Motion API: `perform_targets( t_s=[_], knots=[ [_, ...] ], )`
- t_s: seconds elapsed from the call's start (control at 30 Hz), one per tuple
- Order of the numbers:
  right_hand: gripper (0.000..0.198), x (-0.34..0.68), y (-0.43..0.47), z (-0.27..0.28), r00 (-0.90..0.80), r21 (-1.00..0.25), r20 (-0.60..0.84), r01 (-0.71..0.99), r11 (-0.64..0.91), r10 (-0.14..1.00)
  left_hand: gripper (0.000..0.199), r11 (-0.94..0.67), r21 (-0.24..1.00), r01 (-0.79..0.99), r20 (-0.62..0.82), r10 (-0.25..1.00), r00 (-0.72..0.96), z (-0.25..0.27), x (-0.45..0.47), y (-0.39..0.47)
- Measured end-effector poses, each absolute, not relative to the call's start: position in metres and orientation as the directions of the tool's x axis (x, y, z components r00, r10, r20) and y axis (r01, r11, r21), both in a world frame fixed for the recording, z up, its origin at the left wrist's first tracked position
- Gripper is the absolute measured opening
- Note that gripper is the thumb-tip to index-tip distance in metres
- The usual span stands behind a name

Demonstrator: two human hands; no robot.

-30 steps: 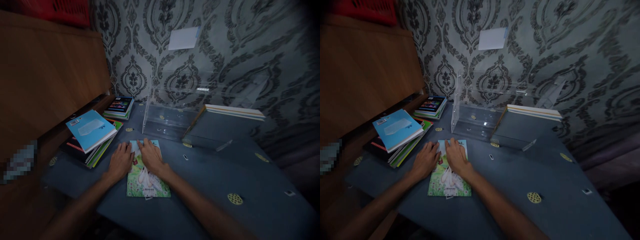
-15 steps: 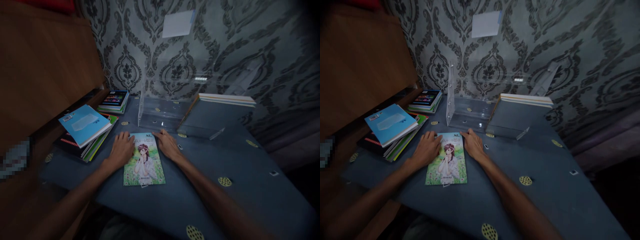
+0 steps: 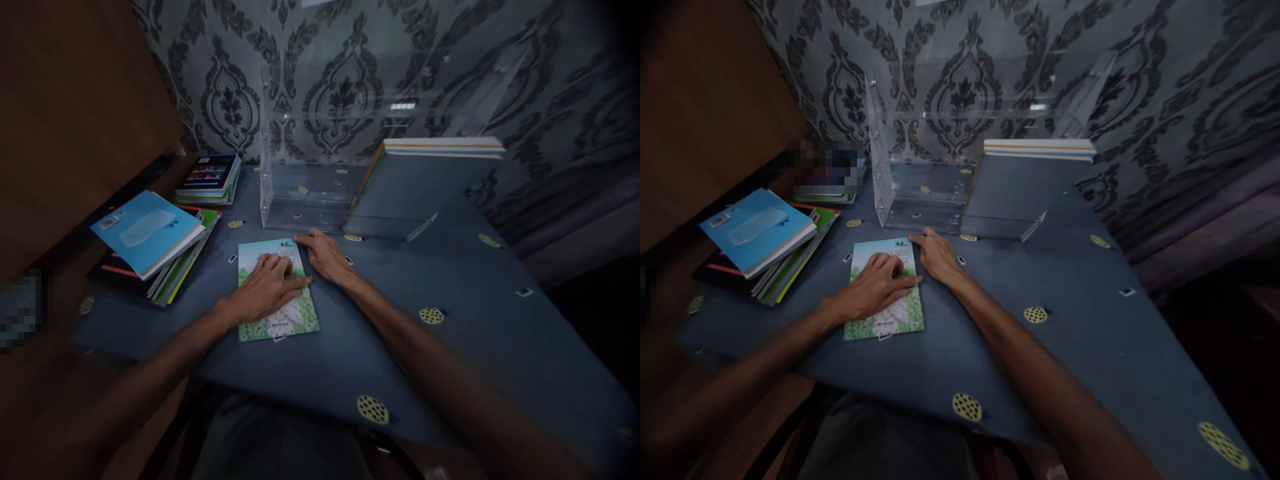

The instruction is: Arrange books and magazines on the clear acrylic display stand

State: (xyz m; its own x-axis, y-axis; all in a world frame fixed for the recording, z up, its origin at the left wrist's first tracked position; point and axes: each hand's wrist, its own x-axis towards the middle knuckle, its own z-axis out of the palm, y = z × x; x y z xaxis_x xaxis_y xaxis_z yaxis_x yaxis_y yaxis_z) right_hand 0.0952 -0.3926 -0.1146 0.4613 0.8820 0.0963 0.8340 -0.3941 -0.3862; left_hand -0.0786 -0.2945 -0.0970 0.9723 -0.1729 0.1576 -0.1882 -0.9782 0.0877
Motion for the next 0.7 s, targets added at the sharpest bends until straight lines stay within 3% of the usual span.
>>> perform_targets(
  t_s=[0.17,0.33,0.53,0.7],
  knots=[
    [0.050,0.093,-0.394,-0.114,0.457,-0.377,0.098,0.839,-0.392,0.884,0.038,-0.935,0.182,-0.303,0.115,-0.286,0.951,-0.096,-0.107,-0.321],
    [0.044,0.085,-0.396,-0.114,0.457,-0.331,0.120,0.855,-0.398,0.881,0.037,-0.917,0.249,-0.312,0.100,-0.297,0.950,-0.098,-0.122,-0.323],
    [0.040,0.065,-0.406,-0.119,0.472,-0.293,0.202,0.865,-0.407,0.858,0.044,-0.963,0.185,-0.195,0.094,-0.181,0.979,-0.110,-0.145,-0.307],
    [0.040,0.033,-0.421,-0.120,0.402,-0.254,0.299,0.908,-0.334,0.866,0.078,-0.973,0.228,-0.039,0.119,-0.012,0.993,-0.124,-0.168,-0.299]
  ],
)
